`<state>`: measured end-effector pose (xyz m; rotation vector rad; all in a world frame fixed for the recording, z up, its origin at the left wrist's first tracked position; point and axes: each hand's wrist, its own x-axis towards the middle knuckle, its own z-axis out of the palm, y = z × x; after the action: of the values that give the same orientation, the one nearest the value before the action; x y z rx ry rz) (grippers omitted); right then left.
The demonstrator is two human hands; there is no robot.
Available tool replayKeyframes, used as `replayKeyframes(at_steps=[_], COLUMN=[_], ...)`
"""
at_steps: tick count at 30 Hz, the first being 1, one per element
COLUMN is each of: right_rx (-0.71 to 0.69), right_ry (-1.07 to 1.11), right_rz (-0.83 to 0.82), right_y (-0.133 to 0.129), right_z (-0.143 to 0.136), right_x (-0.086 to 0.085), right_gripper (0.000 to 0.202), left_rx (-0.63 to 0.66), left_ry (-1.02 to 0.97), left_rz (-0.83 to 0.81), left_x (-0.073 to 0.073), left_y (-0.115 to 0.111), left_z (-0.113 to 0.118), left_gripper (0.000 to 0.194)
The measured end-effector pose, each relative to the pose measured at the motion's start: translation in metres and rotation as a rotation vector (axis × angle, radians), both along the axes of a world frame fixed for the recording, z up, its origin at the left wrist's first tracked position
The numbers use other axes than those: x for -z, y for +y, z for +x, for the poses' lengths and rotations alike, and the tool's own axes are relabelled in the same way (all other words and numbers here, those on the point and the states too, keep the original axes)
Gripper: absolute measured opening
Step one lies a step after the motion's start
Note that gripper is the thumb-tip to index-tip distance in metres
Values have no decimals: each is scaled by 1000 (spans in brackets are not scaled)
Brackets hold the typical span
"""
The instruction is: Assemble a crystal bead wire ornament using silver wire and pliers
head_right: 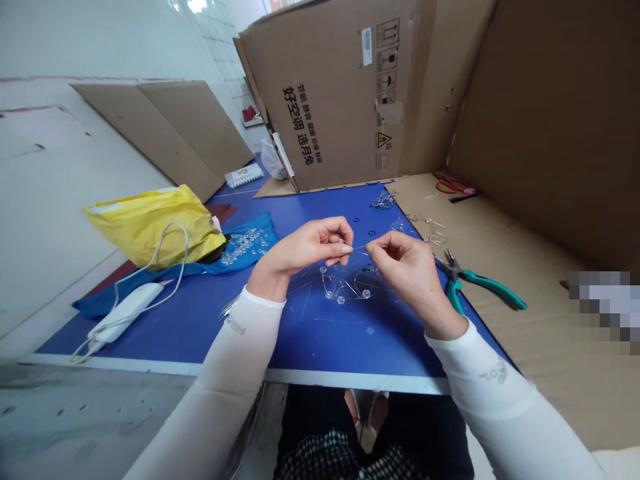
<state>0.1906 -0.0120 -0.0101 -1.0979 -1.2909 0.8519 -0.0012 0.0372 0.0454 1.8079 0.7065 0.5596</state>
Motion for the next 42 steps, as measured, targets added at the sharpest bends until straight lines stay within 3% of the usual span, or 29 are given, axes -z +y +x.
replayKeyframes(at_steps=[19,31,42], right_rx=[-206,-435,-524], right_ry=[153,276,304], right_rz=[-200,-390,-461], right_y=[1,6,11], right_z=[6,11,18], right_x=[-2,-8,-4], right_gripper=[30,34,31], left_rx=[17,76,127], left_ry=[40,23,26], left_rz=[-15,7,-15], left_x=[-2,3,6], left_y=[0,1,1], left_z=[-1,0,4], left_gripper=[3,28,24])
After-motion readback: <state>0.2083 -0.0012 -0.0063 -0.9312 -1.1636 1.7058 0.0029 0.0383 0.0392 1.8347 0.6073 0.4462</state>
